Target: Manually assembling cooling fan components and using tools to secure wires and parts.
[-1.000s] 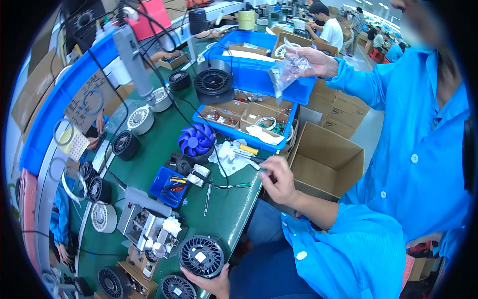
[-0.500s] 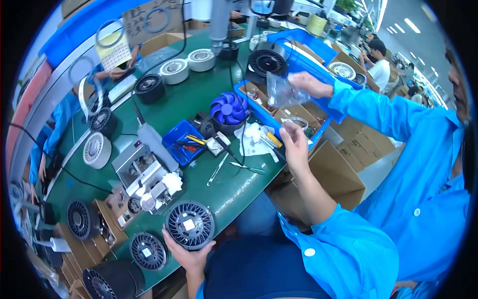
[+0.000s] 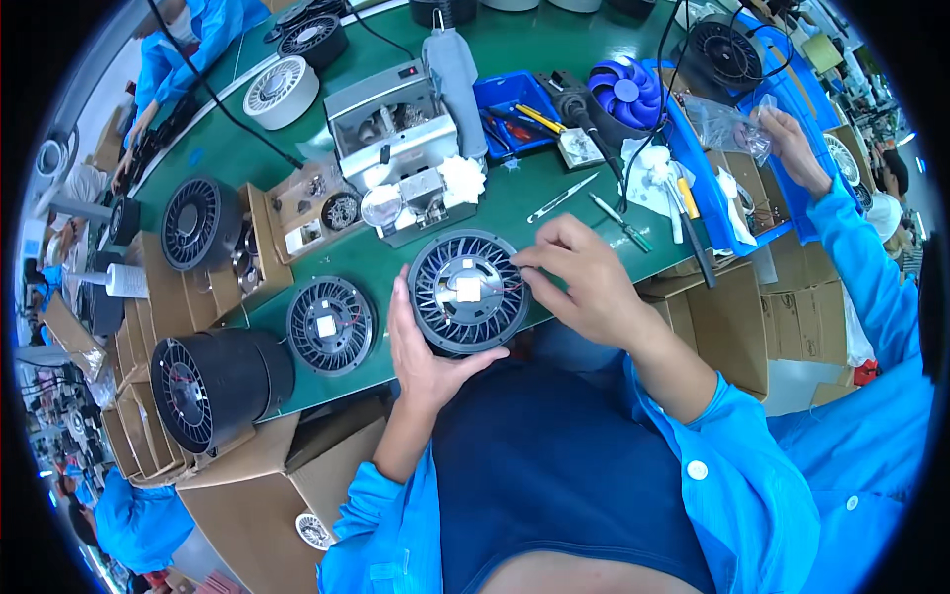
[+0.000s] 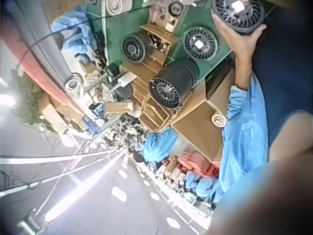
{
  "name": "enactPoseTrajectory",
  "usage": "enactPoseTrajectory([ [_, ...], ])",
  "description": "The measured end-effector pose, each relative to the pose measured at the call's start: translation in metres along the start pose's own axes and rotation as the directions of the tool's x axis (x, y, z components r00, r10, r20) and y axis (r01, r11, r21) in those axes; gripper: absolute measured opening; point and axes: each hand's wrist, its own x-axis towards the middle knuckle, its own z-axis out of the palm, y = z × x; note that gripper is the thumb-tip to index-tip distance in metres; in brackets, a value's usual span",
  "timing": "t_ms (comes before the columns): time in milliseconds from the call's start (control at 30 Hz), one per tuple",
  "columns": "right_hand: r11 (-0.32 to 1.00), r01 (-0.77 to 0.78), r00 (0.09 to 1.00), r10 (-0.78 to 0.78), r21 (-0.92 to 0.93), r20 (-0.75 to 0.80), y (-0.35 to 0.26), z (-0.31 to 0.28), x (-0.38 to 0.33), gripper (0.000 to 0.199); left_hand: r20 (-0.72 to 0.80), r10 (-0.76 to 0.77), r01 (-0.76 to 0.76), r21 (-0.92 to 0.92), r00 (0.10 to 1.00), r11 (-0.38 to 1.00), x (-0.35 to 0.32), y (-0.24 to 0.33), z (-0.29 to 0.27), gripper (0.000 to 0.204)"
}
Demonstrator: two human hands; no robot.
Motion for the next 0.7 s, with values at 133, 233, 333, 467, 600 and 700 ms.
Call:
enactPoseTrajectory([
  [133,0.956,0.063,0.984,-0.012,-0.285,0.177,-0.016,-0.002,0.019,0.020,0.020,0.005,-0.005,-0.039,1.000,0.999,-0.002,0.000,-0.001,0.156],
  [233,0.916,0.148,0.951,-0.029,-0.374,0.307,-0.015,0.000,0.033,0.015,0.025,-0.003,0.005,-0.080,1.000,0.997,-0.001,0.000,-0.001,0.157],
  [333,0.900,0.214,0.917,-0.051,-0.379,0.396,-0.012,-0.004,0.048,0.012,0.040,-0.016,0.020,-0.083,0.999,0.996,0.003,0.002,0.000,0.157],
  [467,0.935,0.239,0.887,-0.101,-0.262,0.450,-0.007,-0.007,0.054,0.010,0.054,-0.057,0.061,-0.077,0.997,0.995,0.002,0.004,-0.005,0.157],
  [600,0.940,0.223,0.909,-0.105,-0.259,0.403,-0.008,-0.002,0.047,0.011,0.069,-0.060,0.064,-0.054,0.996,0.996,0.005,0.005,-0.007,0.157],
  [700,0.889,0.241,0.941,-0.114,-0.390,0.320,-0.013,0.004,0.046,0.011,0.073,-0.081,0.086,-0.059,0.994,0.995,0.005,0.005,-0.008,0.158],
])
